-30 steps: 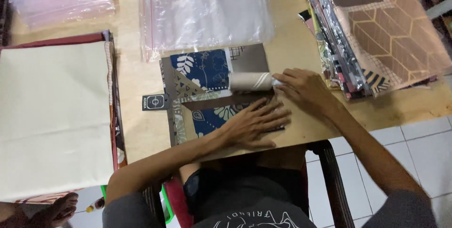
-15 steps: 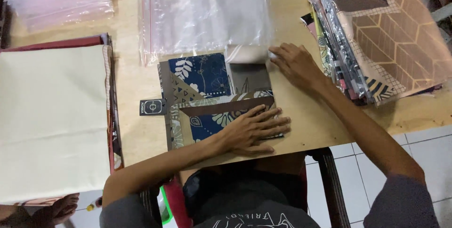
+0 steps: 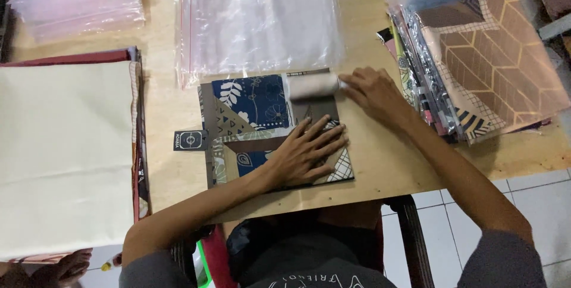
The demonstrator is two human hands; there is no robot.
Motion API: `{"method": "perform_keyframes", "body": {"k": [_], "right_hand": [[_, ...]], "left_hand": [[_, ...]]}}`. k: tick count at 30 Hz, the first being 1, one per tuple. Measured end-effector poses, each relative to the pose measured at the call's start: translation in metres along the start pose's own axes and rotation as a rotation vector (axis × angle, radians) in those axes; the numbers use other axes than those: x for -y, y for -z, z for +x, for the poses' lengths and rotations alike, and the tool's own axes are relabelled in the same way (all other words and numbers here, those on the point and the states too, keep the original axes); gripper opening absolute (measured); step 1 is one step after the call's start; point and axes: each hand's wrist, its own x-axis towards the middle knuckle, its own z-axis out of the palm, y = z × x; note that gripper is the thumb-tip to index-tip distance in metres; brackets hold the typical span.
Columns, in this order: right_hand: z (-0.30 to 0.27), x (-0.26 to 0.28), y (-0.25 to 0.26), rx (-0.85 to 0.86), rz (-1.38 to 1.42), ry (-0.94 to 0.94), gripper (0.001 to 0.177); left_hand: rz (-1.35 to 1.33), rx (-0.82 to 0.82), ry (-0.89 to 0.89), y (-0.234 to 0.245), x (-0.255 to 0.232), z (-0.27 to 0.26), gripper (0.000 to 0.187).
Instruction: The person uses a lint roller to clean pieces of folded patterned fabric before placing one piece into a clear plastic bag and smoothing it out.
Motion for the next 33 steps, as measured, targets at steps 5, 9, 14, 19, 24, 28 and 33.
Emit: {"method": "perform_keyframes", "body": {"k": [5,9,14,19,24,28,33], "right_hand": [[0.031,-0.013,-0.010,-0.062,-0.048,0.004,0.035],[0.021,0.012,0.003,-0.096,0.109,-0.120,0.041],[-0.021,0.092,0.016,-0.228,0.708,-0.064,0.036],[-0.017,0.115,-0.056,-0.267,0.293,0.030,0.026],[-0.009,0.112,-0.077,-0.157,0.115,-0.134,0.020],[-0.005,0.068,-0.069,-0.157,0.046,-0.239,0.025],[-0.018,0.077,-0.024,-0.324,0.224,-0.267,0.022]], "left_hand": [[-0.047,0.010,0.010,0.000,0.003,0.001,0.069],[-0.101,0.075,0.150,0.017,0.021,0.011,0.070],[0.157,-0.048,0.416,0.044,0.070,0.011,0.067],[0.272,0.031,0.637,0.048,0.085,-0.011,0.070],[0.410,-0.096,0.598,0.032,0.099,-0.024,0.066],[0.349,-0.131,0.604,0.037,0.095,-0.022,0.065],[0.399,-0.145,0.597,0.036,0.094,-0.021,0.065]]}}
